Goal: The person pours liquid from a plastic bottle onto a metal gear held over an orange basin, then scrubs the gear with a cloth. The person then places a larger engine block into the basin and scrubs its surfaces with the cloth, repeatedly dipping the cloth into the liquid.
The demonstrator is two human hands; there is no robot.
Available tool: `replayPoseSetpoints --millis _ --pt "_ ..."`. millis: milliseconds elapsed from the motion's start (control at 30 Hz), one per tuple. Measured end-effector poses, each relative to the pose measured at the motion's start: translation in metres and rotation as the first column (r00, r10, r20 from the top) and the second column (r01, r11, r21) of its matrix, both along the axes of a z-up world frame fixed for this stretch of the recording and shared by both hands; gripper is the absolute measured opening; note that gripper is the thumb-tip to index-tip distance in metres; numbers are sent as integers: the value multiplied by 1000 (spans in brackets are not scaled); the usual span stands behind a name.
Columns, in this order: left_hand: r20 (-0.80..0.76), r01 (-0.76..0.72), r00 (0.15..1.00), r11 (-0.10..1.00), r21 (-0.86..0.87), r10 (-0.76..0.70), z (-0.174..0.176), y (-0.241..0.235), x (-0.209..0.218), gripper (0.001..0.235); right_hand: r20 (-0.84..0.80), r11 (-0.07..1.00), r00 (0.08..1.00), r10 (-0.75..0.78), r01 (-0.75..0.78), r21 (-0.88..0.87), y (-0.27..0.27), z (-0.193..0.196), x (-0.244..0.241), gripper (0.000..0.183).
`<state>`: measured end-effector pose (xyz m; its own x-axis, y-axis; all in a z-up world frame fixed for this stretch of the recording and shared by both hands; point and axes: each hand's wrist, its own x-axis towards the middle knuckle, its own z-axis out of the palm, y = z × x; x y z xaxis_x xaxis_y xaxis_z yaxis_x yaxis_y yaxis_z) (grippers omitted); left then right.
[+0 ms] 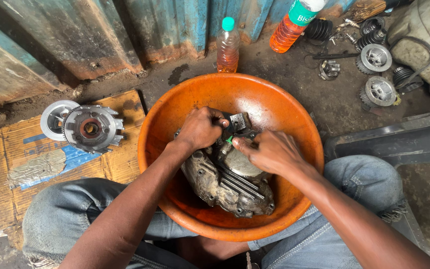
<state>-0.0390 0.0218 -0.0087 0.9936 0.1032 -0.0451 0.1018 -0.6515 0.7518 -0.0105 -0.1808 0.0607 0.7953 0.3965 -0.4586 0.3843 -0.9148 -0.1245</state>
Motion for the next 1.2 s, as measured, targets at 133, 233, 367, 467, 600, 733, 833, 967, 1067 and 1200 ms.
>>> replayPoseSetpoints --millis 133,233,367,467,600,733,833,967,1067,1200 --pt "-5 -17 1000 999 -27 17 1 0 -2 26 -63 999 997 -44 46 20 1 -19 23 29" --pt "-11 -14 1000 1000 -23 13 2 0 -2 27 -126 976 985 -119 139 167 -14 -26 32 24" --pt "-27 -3 1000 1000 -22 3 3 -2 0 28 -102 883 957 -272 291 368 -21 -39 33 19" --pt "-38 -30 999 999 -45 28 3 -2 -3 25 -139 896 945 -296 325 303 -24 -40 29 25" --pt "-2 -24 1000 1000 -13 24 0 -3 -1 26 -163 901 965 -205 251 353 -38 -35 17 26" --pt "-23 -16 1000 999 -36 16 5 -6 -1 25 -73 924 987 -140 157 350 -18 -37 32 24" --pt "-62 -25 998 998 -58 21 9 -4 -4 24 -74 941 994 -82 102 322 -16 -26 25 25" --pt "-53 -1 999 1000 -7 1 9 -7 2 24 -192 972 973 -129 162 171 -15 -19 22 31" --pt "-109 -8 994 1000 9 9 10 -8 3 28 -164 969 979 -119 151 197 5 -35 31 25" --pt "-138 -22 990 999 -32 17 11 -3 0 30 72 943 976 204 -216 255 -8 -31 11 20"
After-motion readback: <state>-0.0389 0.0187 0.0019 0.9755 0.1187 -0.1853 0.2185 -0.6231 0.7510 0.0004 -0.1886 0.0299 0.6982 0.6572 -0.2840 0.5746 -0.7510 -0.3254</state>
